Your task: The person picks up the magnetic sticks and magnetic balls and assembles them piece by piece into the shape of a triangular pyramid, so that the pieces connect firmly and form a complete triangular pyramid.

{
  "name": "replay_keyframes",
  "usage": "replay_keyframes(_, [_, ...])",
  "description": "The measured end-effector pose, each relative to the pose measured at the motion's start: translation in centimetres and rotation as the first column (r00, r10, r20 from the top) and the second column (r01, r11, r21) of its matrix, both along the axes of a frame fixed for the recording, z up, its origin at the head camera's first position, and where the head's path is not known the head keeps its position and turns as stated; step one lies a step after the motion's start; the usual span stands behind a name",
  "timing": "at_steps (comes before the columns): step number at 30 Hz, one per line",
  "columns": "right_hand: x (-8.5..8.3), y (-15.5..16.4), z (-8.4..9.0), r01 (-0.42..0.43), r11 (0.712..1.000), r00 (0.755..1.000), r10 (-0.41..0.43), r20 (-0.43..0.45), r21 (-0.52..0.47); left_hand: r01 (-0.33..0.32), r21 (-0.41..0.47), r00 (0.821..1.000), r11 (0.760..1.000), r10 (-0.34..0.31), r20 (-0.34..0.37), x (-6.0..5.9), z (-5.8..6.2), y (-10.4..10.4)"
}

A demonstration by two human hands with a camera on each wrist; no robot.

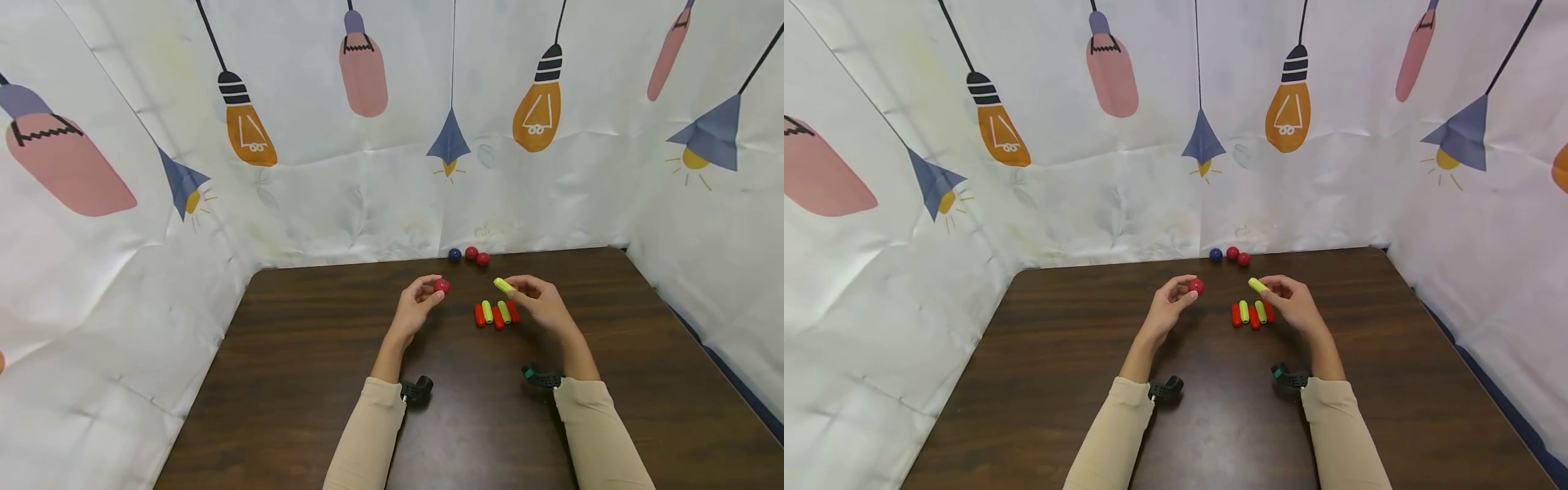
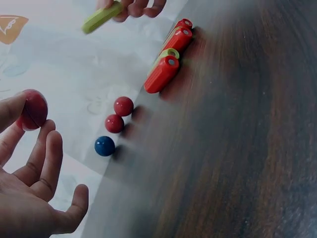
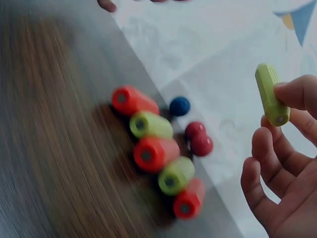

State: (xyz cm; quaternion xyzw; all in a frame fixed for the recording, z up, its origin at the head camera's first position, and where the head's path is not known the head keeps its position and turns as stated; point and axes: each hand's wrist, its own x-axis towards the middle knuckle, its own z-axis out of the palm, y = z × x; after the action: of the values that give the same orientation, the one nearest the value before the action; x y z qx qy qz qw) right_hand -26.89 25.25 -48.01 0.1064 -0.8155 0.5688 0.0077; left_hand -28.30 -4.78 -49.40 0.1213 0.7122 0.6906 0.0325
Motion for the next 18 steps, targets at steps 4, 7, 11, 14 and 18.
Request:
replay_keyframes(4, [-0.5,-1.2,-0.6,-0.049,0.999,0.999,0.050,-0.006,0.020,-0.007,-0.001,1.000,1.000,0.007,-0.008,0.2,0.2,0.0])
replay_keyframes(7, [-0.6,-2.0,-0.6,-0.092,0.996,0.996,0.092,-0.004,0.018,-0.009,0.000,1.000,1.000,0.009,-0.014,0.4,0.4,0.0])
replay_keyframes(11, [-0.6,-2.9,-0.6,-0.120,0.992,0.993,0.120,-0.001,0.035,0.000,-0.008,1.000,1.000,-0.001,-0.019,0.6,0.6,0.0])
replay_keyframes(14, [-0.5,-3.5,-0.4,-0.135,0.989,0.991,0.135,-0.005,0.059,0.003,-0.034,0.999,0.999,-0.004,-0.034,0.7,0.8,0.0])
replay_keyframes(18, [-0.4,-4.3,-0.1,-0.163,0.984,0.987,0.163,0.002,0.069,0.018,-0.060,0.998,0.998,-0.022,-0.059,0.8,1.1,0.0])
